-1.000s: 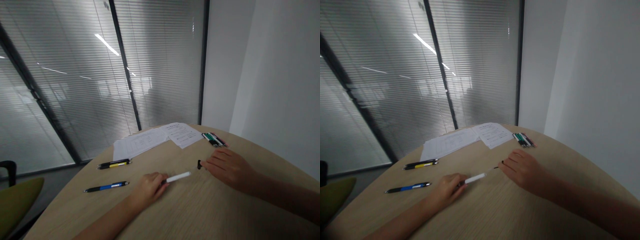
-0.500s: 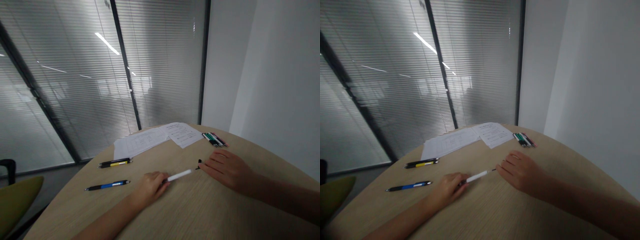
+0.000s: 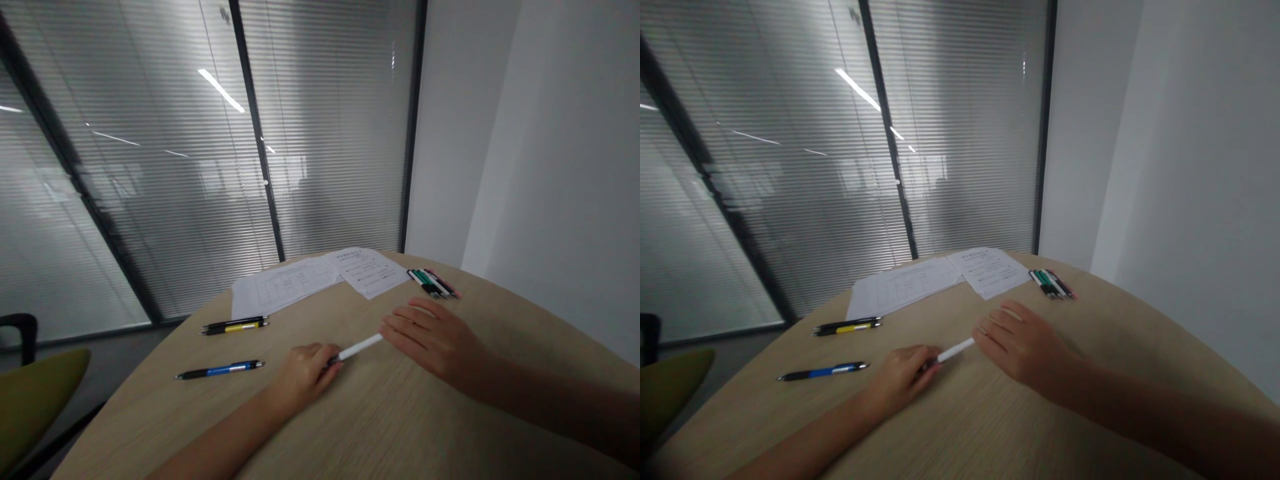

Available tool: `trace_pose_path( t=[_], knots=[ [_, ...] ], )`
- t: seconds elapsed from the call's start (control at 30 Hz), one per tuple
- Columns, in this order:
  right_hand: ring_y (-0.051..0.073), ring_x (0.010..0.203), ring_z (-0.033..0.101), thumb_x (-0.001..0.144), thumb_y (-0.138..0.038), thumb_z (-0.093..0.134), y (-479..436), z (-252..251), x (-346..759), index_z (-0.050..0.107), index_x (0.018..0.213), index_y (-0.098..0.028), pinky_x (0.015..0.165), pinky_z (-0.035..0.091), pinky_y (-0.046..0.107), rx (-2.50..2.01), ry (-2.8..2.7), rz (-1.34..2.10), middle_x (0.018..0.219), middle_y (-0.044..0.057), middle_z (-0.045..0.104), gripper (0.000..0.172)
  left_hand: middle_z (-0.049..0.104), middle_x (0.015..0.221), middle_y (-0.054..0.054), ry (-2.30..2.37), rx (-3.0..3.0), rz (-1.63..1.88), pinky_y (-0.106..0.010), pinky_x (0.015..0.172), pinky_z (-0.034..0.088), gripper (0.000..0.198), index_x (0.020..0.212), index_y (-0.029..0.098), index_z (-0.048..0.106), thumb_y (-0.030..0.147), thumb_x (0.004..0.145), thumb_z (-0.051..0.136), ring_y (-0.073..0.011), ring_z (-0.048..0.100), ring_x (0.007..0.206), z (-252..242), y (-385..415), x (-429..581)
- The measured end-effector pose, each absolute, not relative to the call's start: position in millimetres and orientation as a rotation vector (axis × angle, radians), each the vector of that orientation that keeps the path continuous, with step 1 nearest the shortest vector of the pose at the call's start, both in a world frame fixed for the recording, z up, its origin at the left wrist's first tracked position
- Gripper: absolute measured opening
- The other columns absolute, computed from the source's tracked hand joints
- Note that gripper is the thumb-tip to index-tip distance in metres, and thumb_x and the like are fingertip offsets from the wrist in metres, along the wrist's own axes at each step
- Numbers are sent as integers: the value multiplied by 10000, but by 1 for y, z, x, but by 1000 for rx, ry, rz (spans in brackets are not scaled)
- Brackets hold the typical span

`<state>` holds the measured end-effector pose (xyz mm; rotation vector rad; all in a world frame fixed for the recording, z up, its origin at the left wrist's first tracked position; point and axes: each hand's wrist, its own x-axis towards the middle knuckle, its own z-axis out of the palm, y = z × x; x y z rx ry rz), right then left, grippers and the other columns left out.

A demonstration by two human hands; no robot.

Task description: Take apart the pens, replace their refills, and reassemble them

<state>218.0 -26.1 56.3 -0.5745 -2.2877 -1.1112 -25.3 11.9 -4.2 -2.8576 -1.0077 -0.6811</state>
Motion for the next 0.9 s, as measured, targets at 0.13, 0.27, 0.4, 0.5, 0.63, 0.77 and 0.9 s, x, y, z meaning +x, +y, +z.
trace_pose_path(
  t=[0.13,0.27,0.4,0.5,0.63,0.77,0.9],
  knots=[
    [193,972,514,854,-125,370,-22,55,231,571,982,-172,803,388,374,-666,-2164,-1077,1026,81,619,243,611,704,-25,-1116,-2860,-719,-210,578,416,188,895,186,525,274,841,367,-126,560,610,-6,13,-25],
    [207,1009,498,780,-120,507,-10,47,253,563,938,-223,821,399,378,-696,-1984,-1015,1014,65,614,197,608,717,-27,-1232,-2845,-730,-222,574,415,183,894,184,510,276,839,362,-143,564,625,-7,15,-25],
    [212,933,542,779,-132,478,9,34,263,572,898,-194,806,415,397,-850,-1961,-855,932,78,629,164,609,728,-23,-1344,-2859,-779,-234,586,415,181,909,190,495,282,839,355,-154,569,645,-4,15,-25],
    [204,848,579,799,-168,426,25,21,266,588,861,-178,767,448,393,-1018,-2032,-647,847,69,650,174,606,723,-12,-1445,-2874,-824,-236,598,416,167,898,203,490,285,829,362,-154,567,658,-1,14,-24],
    [202,802,620,777,-179,430,41,5,273,614,844,-152,696,505,353,-1221,-2121,-299,848,81,671,198,595,678,2,-1578,-2886,-928,-236,578,412,164,868,200,478,294,826,351,-149,557,624,0,15,-25],
    [198,780,639,775,-185,454,48,-2,280,627,885,-155,681,523,322,-1203,-2213,-93,865,91,677,207,567,625,20,-1675,-2868,-1175,-244,581,416,183,830,194,452,317,833,316,-140,537,584,2,20,-26],
    [199,833,625,794,-225,460,44,1,278,622,912,-149,728,512,330,-1206,-2246,28,907,93,668,214,536,594,33,-1741,-2865,-1374,-251,592,420,201,837,189,432,342,833,302,-137,524,580,2,26,-26]
  ],
)
